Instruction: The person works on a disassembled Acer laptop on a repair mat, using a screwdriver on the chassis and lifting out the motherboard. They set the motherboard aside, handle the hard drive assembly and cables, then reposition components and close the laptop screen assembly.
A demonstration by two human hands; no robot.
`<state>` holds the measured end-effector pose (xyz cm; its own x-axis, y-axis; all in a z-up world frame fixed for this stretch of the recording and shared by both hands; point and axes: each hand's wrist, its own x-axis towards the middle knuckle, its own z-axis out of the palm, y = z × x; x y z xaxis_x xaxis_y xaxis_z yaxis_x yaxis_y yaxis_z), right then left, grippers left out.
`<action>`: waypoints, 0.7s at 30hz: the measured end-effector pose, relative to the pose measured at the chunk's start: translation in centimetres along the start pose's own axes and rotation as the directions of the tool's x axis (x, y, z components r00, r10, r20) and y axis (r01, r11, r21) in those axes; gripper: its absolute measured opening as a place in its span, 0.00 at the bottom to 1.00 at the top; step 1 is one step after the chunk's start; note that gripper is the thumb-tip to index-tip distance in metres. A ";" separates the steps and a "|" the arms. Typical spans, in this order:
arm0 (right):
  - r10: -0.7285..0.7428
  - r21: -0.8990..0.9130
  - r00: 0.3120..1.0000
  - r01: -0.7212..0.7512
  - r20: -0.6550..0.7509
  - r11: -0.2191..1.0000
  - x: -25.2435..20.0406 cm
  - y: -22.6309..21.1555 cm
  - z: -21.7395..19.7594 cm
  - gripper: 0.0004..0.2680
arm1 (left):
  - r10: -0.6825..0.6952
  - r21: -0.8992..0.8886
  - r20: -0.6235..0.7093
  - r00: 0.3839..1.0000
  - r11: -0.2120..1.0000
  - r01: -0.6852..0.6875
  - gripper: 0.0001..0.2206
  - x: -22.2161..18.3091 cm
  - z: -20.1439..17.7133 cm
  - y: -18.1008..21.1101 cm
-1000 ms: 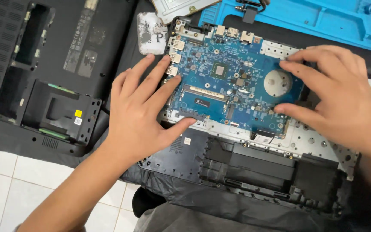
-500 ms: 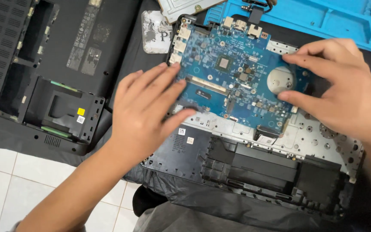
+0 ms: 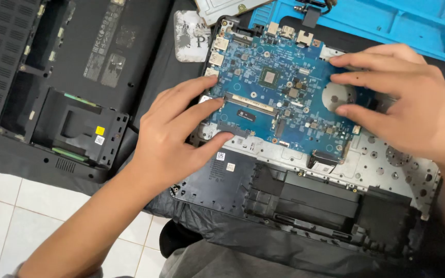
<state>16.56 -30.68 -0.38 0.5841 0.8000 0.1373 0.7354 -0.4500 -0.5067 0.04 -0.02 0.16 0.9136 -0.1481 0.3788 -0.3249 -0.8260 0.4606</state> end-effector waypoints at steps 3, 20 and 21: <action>0.015 0.046 1.000 -0.015 0.005 0.999 0.1 0.3 0.2 0.14 | -0.018 -0.036 -0.005 1.000 0.999 0.017 0.23 0.3 -0.2 0.2; -0.006 0.060 0.981 0.018 -0.195 0.998 1.4 -0.8 1.2 0.10 | -0.113 -0.037 -0.005 0.994 0.993 0.112 0.29 0.4 -0.2 -0.3; -0.030 0.035 0.979 0.038 -0.200 0.999 1.3 -0.7 1.2 0.09 | -0.109 -0.041 -0.006 0.994 0.993 0.108 0.28 0.4 -0.2 -0.4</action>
<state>16.41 -28.83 -0.92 0.6187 0.7174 0.3203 0.7446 -0.4053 -0.5304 0.48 0.36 0.24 0.9419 -0.0543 0.3313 -0.2339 -0.8142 0.5314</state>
